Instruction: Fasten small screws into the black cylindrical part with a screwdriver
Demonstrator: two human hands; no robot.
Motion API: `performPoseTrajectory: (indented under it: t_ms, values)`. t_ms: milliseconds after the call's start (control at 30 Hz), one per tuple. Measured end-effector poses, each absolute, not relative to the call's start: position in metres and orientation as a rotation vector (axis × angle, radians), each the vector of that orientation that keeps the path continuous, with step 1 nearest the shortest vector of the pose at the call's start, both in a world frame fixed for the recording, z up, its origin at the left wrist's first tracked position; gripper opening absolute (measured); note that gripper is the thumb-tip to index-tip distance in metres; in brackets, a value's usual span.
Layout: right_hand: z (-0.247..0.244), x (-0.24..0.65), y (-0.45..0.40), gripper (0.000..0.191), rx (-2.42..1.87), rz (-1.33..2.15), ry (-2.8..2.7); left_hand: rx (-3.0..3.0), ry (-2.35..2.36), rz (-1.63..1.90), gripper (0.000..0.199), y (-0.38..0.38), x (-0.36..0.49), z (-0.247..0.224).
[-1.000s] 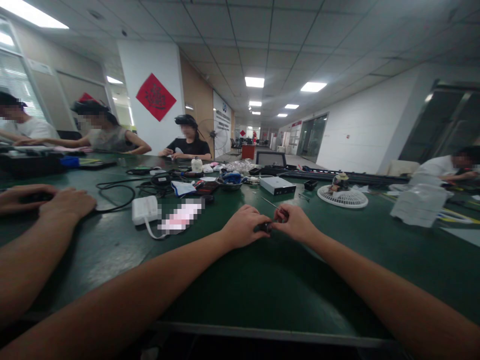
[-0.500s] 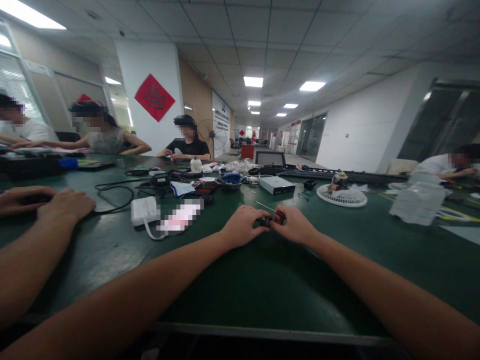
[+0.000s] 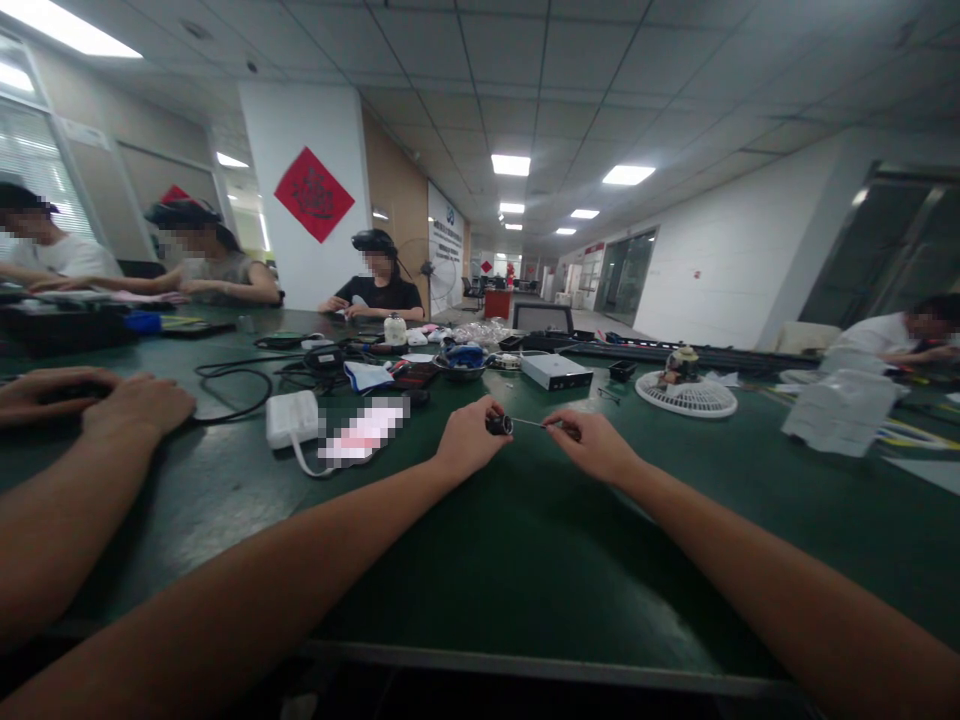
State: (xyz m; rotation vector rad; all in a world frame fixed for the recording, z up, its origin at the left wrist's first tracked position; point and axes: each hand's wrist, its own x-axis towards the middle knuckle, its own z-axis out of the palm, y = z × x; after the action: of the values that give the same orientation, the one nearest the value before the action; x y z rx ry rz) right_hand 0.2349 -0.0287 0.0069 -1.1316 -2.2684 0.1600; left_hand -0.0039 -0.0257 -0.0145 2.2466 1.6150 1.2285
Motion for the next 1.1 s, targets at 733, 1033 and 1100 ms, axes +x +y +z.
performPoseTrajectory:
  t_ms: [733, 1033, 1100]
  values:
    - [0.011, 0.234, -0.035, 0.033, -1.161, 0.117, -2.345, 2.396, 1.564, 1.182, 0.031, -0.037, 0.003, -0.008]
    - [0.01, 0.235, -0.032, 0.033, -1.231, 0.186, -2.27, 2.46, 1.57, 1.096, 0.031, -0.043, 0.006, -0.002]
    - [0.009, 0.236, -0.03, 0.034, -1.212, 0.267, -2.326, 2.461, 1.57, 1.069, 0.032, -0.044, 0.006, -0.002]
